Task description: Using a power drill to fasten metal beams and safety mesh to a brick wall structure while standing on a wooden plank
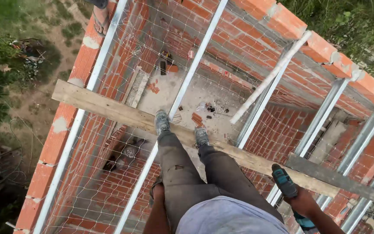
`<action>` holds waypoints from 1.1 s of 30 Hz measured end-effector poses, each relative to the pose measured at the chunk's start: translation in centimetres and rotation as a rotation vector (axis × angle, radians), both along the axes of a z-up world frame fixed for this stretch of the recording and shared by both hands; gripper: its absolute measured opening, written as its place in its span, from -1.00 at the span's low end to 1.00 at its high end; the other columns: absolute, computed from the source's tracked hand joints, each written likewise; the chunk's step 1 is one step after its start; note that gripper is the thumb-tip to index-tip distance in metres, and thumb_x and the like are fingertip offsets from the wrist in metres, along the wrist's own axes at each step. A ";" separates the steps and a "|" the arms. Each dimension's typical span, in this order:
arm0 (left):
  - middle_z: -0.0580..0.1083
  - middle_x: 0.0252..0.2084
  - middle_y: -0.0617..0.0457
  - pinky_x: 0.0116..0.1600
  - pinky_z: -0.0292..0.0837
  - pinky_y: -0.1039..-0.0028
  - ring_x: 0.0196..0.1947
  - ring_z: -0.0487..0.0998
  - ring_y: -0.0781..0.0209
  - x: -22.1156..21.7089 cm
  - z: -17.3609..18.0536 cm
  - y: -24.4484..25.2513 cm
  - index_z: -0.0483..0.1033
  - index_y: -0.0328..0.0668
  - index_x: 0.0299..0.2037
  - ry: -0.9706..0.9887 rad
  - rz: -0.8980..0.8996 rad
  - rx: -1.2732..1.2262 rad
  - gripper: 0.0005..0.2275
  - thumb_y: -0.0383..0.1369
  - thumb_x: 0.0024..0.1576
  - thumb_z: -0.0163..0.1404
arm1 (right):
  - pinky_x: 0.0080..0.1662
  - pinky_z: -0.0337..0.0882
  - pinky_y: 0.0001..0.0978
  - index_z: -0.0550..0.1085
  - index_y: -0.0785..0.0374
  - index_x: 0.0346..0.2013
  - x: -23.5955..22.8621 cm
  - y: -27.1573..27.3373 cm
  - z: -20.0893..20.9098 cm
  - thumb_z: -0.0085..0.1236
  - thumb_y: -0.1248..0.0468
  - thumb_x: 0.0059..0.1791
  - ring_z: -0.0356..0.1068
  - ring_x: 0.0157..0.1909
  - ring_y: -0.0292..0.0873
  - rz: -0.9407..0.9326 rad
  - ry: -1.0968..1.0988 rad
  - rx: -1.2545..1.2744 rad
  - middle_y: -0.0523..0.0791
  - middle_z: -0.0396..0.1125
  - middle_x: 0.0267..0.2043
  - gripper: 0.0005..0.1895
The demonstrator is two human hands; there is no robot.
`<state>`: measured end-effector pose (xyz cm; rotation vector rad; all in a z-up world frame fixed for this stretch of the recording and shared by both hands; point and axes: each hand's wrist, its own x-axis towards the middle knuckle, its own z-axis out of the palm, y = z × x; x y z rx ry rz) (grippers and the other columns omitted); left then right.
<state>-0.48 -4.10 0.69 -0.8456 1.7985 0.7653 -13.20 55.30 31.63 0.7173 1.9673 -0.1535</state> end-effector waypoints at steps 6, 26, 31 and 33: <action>0.60 -0.11 -0.14 -0.04 0.43 0.03 -0.11 0.59 -0.24 -4.1 2.9 -6.4 0.55 -0.05 -0.18 -0.073 -0.230 -0.050 -0.79 -0.22 0.18 -0.12 | -0.16 0.44 -0.19 0.60 0.15 -0.22 2.0 -8.1 2.6 0.32 0.21 -0.23 0.54 -0.27 -0.05 -0.278 0.061 -0.095 -0.02 0.63 -0.28 -0.71; 0.29 -0.60 0.07 -0.37 0.18 0.30 -0.56 0.40 0.17 -9.8 29.4 -11.1 0.36 -0.06 -0.59 -0.046 -0.172 -0.035 -0.73 -0.11 0.05 -0.04 | -0.03 0.56 -0.21 0.45 -0.27 0.14 6.5 -16.0 4.8 0.25 0.05 -0.22 0.67 -0.03 -0.07 -0.201 -0.047 -0.388 -0.19 0.67 -0.09 -0.40; 0.43 -0.36 0.17 -0.27 0.18 0.16 -0.29 0.54 0.00 -5.7 29.5 -7.7 0.27 0.15 -0.38 -0.049 -0.519 -0.064 -0.45 0.43 0.01 -0.17 | 0.14 0.50 -0.32 0.47 -0.24 0.28 5.7 -15.9 4.0 0.34 0.09 -0.22 0.62 0.17 -0.26 -0.473 -0.077 -0.428 -0.22 0.67 0.10 -0.27; 0.25 -0.48 0.15 -0.25 0.17 0.38 -0.41 0.41 0.32 -6.1 29.1 -9.1 0.30 0.10 -0.36 -0.067 -0.478 0.253 -0.56 0.25 0.25 -0.20 | 0.43 0.21 -0.23 0.42 -0.13 0.38 9.4 -14.0 -0.1 0.62 -0.09 -0.38 0.33 0.45 -0.29 -0.667 -0.028 -0.690 -0.26 0.48 0.37 0.04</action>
